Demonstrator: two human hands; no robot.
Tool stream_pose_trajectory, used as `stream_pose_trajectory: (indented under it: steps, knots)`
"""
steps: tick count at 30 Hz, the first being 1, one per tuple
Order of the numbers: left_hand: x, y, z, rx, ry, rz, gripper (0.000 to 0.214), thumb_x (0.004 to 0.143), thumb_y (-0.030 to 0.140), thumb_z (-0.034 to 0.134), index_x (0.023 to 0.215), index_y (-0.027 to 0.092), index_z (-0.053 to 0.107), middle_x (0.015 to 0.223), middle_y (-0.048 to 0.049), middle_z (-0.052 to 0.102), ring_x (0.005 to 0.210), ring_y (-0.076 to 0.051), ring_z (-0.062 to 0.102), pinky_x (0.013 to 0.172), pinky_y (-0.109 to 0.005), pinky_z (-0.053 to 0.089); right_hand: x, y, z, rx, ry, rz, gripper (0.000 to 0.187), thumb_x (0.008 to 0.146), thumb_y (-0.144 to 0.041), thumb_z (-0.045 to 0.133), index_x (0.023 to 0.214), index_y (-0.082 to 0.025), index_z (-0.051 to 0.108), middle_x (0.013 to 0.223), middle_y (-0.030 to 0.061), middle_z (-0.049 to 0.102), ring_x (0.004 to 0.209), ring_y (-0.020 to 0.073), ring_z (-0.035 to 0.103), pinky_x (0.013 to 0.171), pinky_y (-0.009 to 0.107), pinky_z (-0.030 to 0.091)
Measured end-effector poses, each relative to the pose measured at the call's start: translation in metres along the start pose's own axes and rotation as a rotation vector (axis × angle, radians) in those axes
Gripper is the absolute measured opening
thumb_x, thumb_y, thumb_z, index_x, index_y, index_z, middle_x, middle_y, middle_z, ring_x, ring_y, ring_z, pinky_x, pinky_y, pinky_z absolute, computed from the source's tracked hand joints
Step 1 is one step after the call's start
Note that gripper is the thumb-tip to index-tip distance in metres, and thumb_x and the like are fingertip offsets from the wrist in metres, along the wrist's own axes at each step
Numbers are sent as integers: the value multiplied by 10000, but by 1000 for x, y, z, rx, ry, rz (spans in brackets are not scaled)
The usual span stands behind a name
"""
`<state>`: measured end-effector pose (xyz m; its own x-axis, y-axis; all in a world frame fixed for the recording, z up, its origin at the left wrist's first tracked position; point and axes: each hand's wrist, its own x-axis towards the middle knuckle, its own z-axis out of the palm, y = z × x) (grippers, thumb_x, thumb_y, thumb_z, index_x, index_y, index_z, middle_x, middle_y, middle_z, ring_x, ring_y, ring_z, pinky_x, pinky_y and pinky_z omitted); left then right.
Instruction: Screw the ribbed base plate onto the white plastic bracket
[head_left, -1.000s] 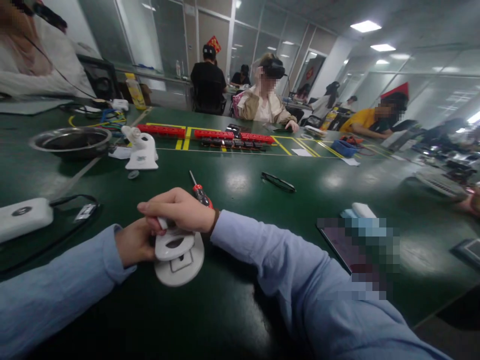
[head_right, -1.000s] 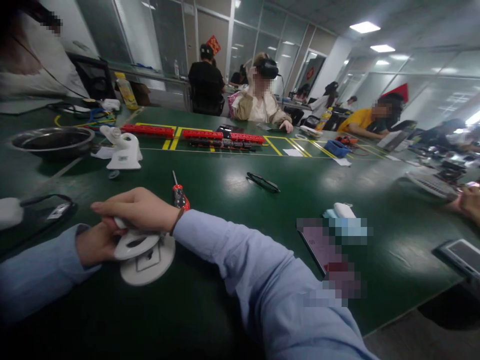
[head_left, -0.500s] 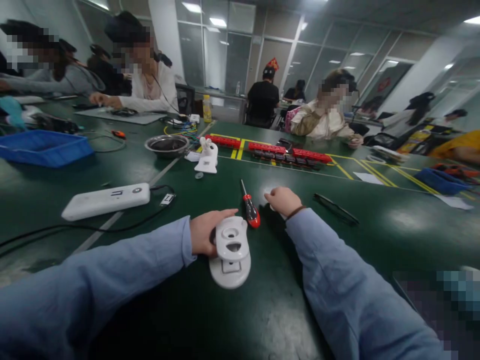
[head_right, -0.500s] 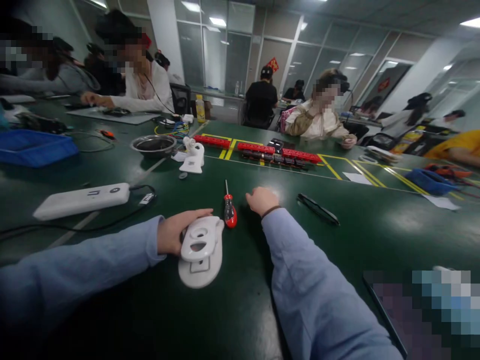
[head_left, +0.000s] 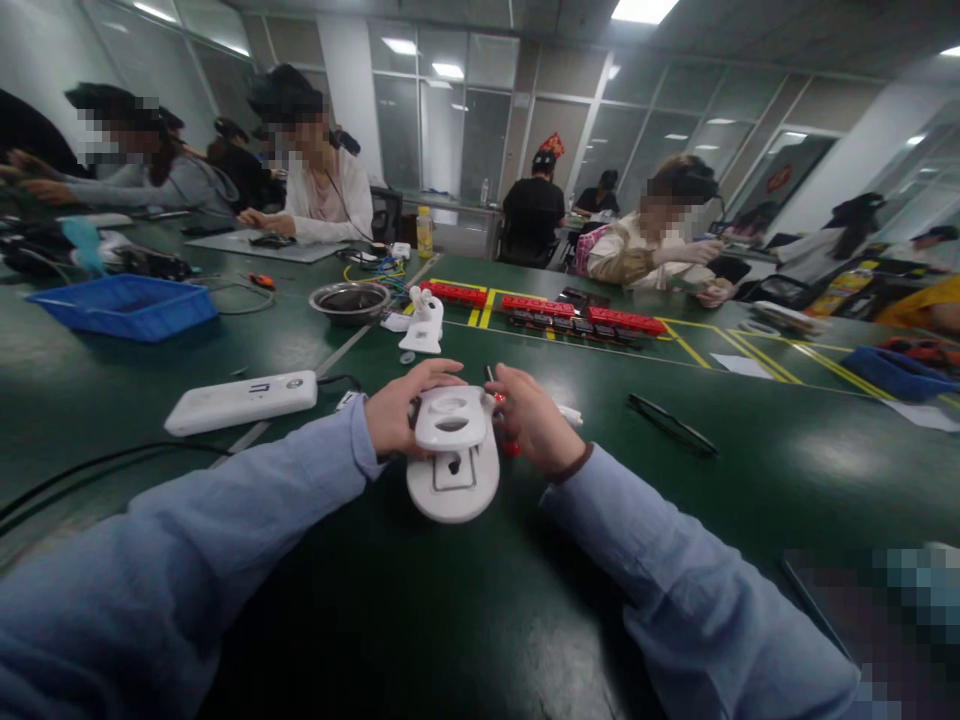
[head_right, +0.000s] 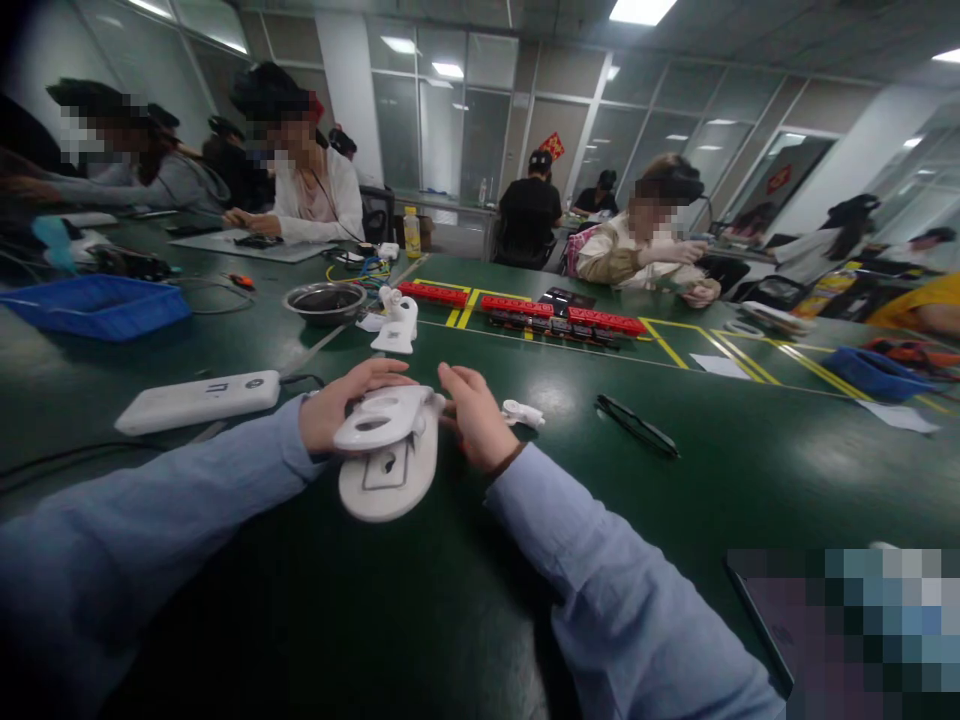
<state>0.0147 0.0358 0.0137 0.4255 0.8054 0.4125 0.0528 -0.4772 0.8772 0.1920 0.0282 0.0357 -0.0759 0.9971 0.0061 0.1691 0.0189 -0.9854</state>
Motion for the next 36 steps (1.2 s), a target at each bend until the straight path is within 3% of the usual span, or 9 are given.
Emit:
stream_pose_trajectory:
  steps: [4,8,11,14,16,21,25,30,36]
  knots:
    - [4,10,4,-94,55,-40,825,363,253,778,1136,184,501,1052,-102,590,1022,-287,511,962,-408,299,-14,-8,14,575,-344,350,257,874,-287,330,900,-129,531,684,34,620,615,160,596,622,301,490]
    - [2,17,14,-228,354,25,841,418,511,732,1147,176,480,1296,-112,409,1242,-259,286,1047,-325,161,-9,-14,3,770,-309,428,300,887,-236,288,888,-101,555,642,36,629,654,170,610,689,311,483]
    - [-3,33,29,-645,610,-313,757,659,677,424,1217,168,377,1303,-128,391,1218,-243,337,1018,-370,236,-2,-15,-5,805,-203,284,245,868,-225,333,907,-122,552,725,27,638,714,160,606,724,295,472]
    - [-6,50,46,-1107,497,-783,683,795,592,222,1220,76,368,1223,-191,454,1134,-280,441,917,-409,369,2,-9,-4,827,48,41,142,788,-211,485,911,-153,525,777,10,616,736,151,583,730,288,460]
    - [-6,53,54,-1271,407,-875,619,831,526,197,1195,71,407,1155,-183,513,1079,-289,490,852,-414,421,3,-3,1,807,185,-115,217,724,-219,570,925,-183,496,803,-11,593,741,139,565,733,276,451]
    - [-1,41,62,-1343,440,-784,358,863,277,266,1144,196,473,924,-63,634,913,-233,590,763,-391,467,-5,11,18,527,208,-436,378,694,-295,615,1015,-213,434,898,1,542,817,143,529,750,266,430]
    - [-1,36,62,-1322,522,-854,330,854,283,281,1091,230,505,813,-34,649,839,-215,611,713,-352,487,-6,22,25,351,248,-449,346,751,-315,558,1042,-219,396,937,16,499,856,146,507,784,260,409]
    - [-7,30,63,-1272,541,-856,329,849,329,265,1032,247,526,884,-19,645,832,-195,611,717,-350,494,0,28,28,324,249,-431,352,740,-332,563,1033,-221,404,927,16,501,852,155,506,778,272,409]
    - [-10,29,64,-1278,484,-861,247,838,234,326,896,172,558,771,-46,637,776,-180,616,698,-324,510,-3,9,17,403,224,-446,348,716,-301,574,1016,-247,406,900,2,527,807,150,526,731,266,428]
